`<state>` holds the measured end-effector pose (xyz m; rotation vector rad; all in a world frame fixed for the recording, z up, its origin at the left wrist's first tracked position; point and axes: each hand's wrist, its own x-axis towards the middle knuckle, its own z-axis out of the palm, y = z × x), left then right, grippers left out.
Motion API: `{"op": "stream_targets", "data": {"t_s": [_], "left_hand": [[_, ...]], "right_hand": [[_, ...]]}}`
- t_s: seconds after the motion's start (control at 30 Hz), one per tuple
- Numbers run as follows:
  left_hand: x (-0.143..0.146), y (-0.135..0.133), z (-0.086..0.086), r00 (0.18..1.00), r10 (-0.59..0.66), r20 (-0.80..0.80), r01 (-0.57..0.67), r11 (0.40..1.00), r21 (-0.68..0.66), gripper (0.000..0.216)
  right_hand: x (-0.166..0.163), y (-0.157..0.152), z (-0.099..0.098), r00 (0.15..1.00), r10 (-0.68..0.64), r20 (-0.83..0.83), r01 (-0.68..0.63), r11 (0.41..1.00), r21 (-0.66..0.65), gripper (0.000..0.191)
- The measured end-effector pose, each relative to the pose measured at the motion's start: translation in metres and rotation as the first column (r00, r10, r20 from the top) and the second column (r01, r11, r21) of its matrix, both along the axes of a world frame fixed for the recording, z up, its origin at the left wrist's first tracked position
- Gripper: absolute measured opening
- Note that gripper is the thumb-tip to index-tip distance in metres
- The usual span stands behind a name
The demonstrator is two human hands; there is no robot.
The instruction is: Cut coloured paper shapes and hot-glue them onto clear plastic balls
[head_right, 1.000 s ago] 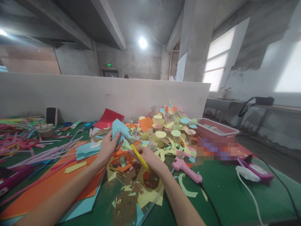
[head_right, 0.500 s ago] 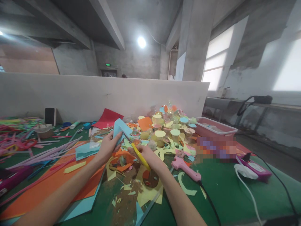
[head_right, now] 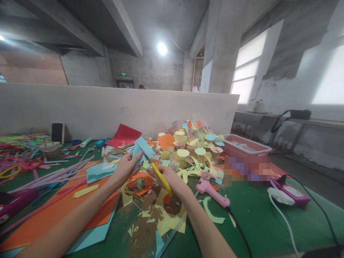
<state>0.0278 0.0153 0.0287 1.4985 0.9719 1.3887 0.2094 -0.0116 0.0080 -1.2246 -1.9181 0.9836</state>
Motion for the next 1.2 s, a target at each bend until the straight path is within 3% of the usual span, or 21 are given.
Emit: {"op": "stream_targets", "data": {"t_s": [0.23,0.47,1.0,1.2], "left_hand": [[-0.0013,0.0067,-0.0084,0.998,-0.053,-0.021,0.053,0.998,-0.018,0.037],[-0.0017,0.0053,-0.0076,0.997,-0.065,-0.037,0.064,0.998,-0.016,0.036],[0.0011,0.0038,-0.008,0.995,-0.074,-0.071,0.07,0.996,-0.062,0.036],[0.0047,-0.0002,-0.0063,0.992,-0.091,-0.083,0.082,0.991,-0.103,0.038]], "right_hand": [[0.0015,-0.0021,0.0029,0.998,-0.004,0.055,0.0,0.998,0.058,0.045],[-0.0036,0.0004,0.0006,0.999,-0.011,-0.033,0.012,0.999,0.04,0.049],[-0.003,-0.0012,0.0037,0.999,-0.022,-0.023,0.023,0.998,0.05,0.055],[-0.0024,-0.0035,0.0056,0.992,-0.101,-0.07,0.096,0.992,-0.077,0.057]]}}
